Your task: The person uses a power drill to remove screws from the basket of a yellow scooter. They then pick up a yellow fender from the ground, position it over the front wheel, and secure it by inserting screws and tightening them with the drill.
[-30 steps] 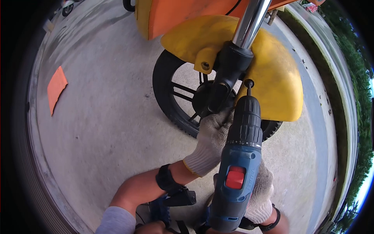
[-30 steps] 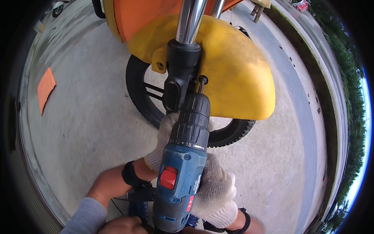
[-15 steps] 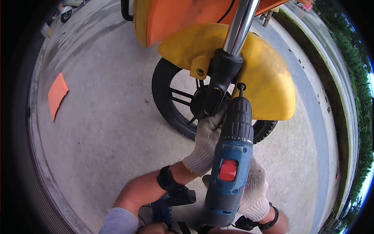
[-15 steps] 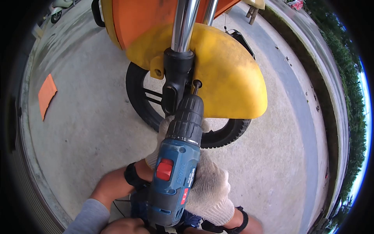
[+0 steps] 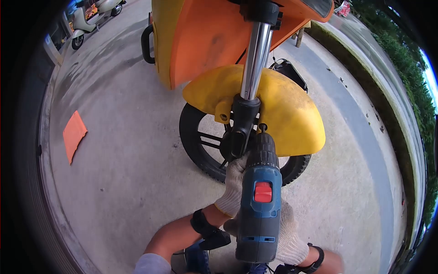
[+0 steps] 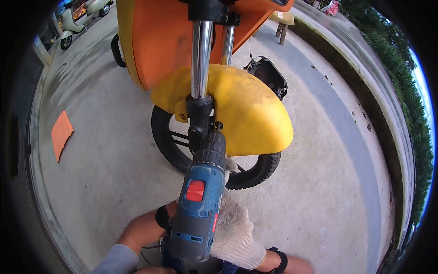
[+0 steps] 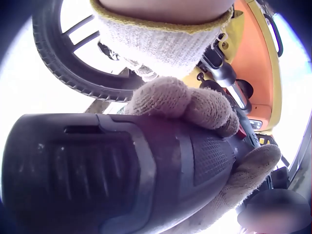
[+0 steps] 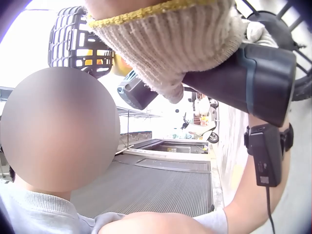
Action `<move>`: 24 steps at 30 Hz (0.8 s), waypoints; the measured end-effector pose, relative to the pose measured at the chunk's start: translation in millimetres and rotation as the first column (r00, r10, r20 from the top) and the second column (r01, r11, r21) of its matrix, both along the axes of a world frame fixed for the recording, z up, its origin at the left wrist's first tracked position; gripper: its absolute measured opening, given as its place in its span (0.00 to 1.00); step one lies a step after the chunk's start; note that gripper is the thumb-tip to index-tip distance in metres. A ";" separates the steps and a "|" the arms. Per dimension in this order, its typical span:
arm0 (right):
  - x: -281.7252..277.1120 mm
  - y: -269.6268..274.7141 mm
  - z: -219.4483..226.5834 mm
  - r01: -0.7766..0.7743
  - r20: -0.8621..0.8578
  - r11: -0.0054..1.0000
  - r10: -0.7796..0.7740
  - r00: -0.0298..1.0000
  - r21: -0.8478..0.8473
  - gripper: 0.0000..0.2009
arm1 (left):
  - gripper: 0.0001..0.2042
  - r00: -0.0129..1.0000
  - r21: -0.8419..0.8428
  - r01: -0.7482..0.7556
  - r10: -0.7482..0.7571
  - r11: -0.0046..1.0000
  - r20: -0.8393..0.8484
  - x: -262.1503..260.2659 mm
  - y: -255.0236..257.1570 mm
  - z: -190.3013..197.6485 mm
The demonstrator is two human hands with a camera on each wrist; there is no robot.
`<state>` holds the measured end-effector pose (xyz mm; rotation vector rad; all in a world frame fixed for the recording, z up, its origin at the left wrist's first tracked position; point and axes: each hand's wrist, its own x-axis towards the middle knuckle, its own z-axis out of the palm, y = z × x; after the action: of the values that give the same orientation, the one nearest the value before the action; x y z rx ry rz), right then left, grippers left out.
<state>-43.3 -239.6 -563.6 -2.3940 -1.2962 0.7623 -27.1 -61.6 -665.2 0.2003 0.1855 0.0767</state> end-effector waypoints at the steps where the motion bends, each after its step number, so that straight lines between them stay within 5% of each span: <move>1: -1.4 3.3 0.6 0.038 -0.076 0.998 -0.035 0.996 0.048 0.21 | 0.08 0.967 0.370 -0.178 0.232 0.912 -0.109 2.1 -13.8 13.0; 2: -1.9 6.7 0.6 0.079 -0.154 0.993 -0.064 0.986 0.094 0.21 | 0.08 0.967 0.371 -0.180 0.233 0.911 -0.104 0.5 -12.5 17.2; 4: -3.0 13.5 1.9 0.167 -0.312 0.971 -0.107 0.944 0.172 0.21 | 0.08 0.995 0.010 -0.089 0.089 0.996 -0.048 -3.4 -8.2 21.7; 5: -3.3 17.7 3.4 0.215 -0.391 0.955 -0.121 0.912 0.205 0.21 | 0.08 0.995 0.013 -0.089 0.089 0.996 -0.046 -2.8 -8.3 19.7; 8: -2.8 33.0 32.1 0.216 -0.187 0.969 -0.191 0.964 0.122 0.22 | 0.07 0.999 -0.028 -0.045 0.045 0.999 -0.029 0.9 -6.2 6.5; 9: -3.8 33.3 24.6 0.215 -0.188 0.968 -0.189 0.964 0.127 0.22 | 0.08 0.997 0.048 -0.043 0.046 0.998 -0.055 1.3 -5.3 2.2; 11: -3.9 35.3 4.2 0.586 -0.638 0.740 -0.283 0.716 0.329 0.21 | 0.08 0.993 0.198 -0.035 0.056 0.980 -0.105 1.2 -2.3 -4.5; 13: -0.3 33.0 2.5 0.511 -0.541 0.805 -0.297 0.787 0.301 0.21 | 0.09 0.985 0.341 -0.020 0.077 0.940 -0.155 -1.0 1.8 -6.3; 14: 3.2 31.2 3.2 0.436 -0.435 0.862 -0.299 0.849 0.259 0.22 | 0.12 0.965 0.497 0.047 0.089 0.867 -0.248 -13.0 5.4 36.6; 15: 3.5 23.9 3.2 0.475 -0.552 0.857 -0.302 0.777 0.200 0.26 | 0.12 0.959 0.433 0.134 -0.007 0.892 -0.283 -20.4 11.7 53.9; 16: 2.4 15.8 7.1 0.326 -0.370 0.905 -0.214 0.904 0.273 0.25 | 0.13 0.944 0.361 0.217 -0.101 0.907 -0.314 -28.4 19.4 60.7; 18: 1.3 -0.1 6.9 0.495 -0.636 0.831 -0.241 0.733 0.255 0.18 | 0.15 0.958 0.329 0.244 -0.175 0.912 -0.227 -48.2 38.9 50.1; 19: 5.2 -4.3 13.7 0.489 -0.645 0.836 -0.234 0.728 0.249 0.18 | 0.17 0.950 0.353 0.275 -0.197 0.894 -0.241 -57.9 48.1 49.7; 22: 14.7 -14.2 24.4 0.395 -0.739 0.908 -0.171 0.651 0.138 0.26 | 0.22 0.964 0.349 0.227 -0.159 0.909 -0.212 -79.2 60.9 52.7; 24: 17.8 -17.7 19.3 0.385 -0.845 0.914 -0.105 0.524 0.126 0.35 | 0.22 0.977 0.489 0.139 -0.039 0.861 -0.208 -91.5 67.7 62.6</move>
<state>-25.5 -257.3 -544.3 -1.5316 -0.5715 1.2738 -118.6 6.1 -602.6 0.7410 0.3474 0.0108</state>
